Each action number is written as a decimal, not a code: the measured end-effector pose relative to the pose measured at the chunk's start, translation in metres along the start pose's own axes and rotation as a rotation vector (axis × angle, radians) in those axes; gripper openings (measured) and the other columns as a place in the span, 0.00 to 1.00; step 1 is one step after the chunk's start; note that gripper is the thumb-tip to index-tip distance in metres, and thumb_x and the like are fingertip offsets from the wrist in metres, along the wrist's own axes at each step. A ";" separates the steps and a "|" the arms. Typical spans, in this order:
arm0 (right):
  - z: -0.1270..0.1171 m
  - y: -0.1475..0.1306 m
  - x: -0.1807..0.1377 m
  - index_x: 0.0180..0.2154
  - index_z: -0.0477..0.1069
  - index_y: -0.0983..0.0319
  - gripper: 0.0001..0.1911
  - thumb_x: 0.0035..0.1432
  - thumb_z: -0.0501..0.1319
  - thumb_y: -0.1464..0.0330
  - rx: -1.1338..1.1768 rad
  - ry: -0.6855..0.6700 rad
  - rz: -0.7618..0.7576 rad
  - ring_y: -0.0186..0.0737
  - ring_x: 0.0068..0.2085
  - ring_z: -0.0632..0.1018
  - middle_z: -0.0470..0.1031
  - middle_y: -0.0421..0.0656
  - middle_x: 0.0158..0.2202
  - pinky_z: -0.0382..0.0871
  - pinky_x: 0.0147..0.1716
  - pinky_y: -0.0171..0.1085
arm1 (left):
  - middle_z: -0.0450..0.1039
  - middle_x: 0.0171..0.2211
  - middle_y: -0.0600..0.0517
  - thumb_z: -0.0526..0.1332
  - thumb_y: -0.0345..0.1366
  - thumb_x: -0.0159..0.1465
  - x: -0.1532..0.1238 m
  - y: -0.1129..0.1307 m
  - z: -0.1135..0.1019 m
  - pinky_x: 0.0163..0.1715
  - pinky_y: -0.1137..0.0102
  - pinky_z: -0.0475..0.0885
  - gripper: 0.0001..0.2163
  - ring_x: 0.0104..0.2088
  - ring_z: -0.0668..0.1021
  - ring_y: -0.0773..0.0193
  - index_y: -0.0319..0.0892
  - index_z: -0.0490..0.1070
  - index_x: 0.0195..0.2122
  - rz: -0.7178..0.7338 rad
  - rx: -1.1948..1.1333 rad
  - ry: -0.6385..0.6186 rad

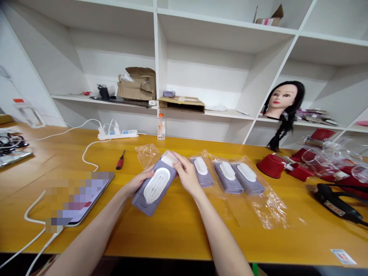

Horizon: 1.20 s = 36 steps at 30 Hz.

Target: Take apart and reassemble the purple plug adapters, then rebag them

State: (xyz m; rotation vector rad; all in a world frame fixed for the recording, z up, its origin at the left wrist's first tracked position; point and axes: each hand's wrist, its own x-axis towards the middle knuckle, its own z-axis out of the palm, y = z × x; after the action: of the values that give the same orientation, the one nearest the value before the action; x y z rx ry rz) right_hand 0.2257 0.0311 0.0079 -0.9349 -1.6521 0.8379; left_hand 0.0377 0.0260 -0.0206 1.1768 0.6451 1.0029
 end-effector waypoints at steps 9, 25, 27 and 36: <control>-0.005 -0.006 -0.001 0.54 0.63 0.53 0.20 0.60 0.51 0.61 -0.209 -0.074 -0.208 0.42 0.51 0.68 0.69 0.41 0.51 0.58 0.51 0.45 | 0.68 0.51 0.49 0.62 0.41 0.52 -0.002 0.003 -0.002 0.44 0.68 0.63 0.27 0.48 0.70 0.52 0.44 0.64 0.54 0.038 0.072 -0.006; -0.001 0.002 -0.001 0.50 0.68 0.56 0.22 0.59 0.50 0.56 -0.013 -0.143 -0.042 0.34 0.29 0.72 0.72 0.44 0.47 0.64 0.25 0.34 | 0.71 0.49 0.50 0.61 0.36 0.54 -0.004 0.004 0.007 0.46 0.66 0.65 0.28 0.47 0.72 0.54 0.49 0.59 0.58 -0.031 -0.179 -0.005; 0.002 0.007 0.002 0.52 0.66 0.59 0.25 0.60 0.46 0.55 0.039 -0.115 0.015 0.31 0.23 0.70 0.75 0.44 0.38 0.62 0.21 0.31 | 0.72 0.47 0.50 0.60 0.36 0.56 -0.004 0.005 0.010 0.43 0.65 0.68 0.28 0.44 0.75 0.54 0.49 0.56 0.59 -0.059 -0.250 0.018; 0.003 0.054 0.007 0.50 0.67 0.62 0.20 0.56 0.53 0.68 -0.596 -0.092 0.000 0.43 0.48 0.72 0.71 0.49 0.47 0.61 0.49 0.41 | 0.75 0.40 0.41 0.48 0.48 0.61 0.001 0.022 -0.023 0.36 0.57 0.72 0.27 0.35 0.78 0.51 0.36 0.60 0.56 0.171 -0.588 0.226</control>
State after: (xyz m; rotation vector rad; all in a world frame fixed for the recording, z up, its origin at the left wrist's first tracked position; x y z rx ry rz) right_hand 0.2314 0.0612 -0.0368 -1.3110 -2.0289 0.3857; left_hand 0.0122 0.0382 -0.0062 0.6113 0.3827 1.3689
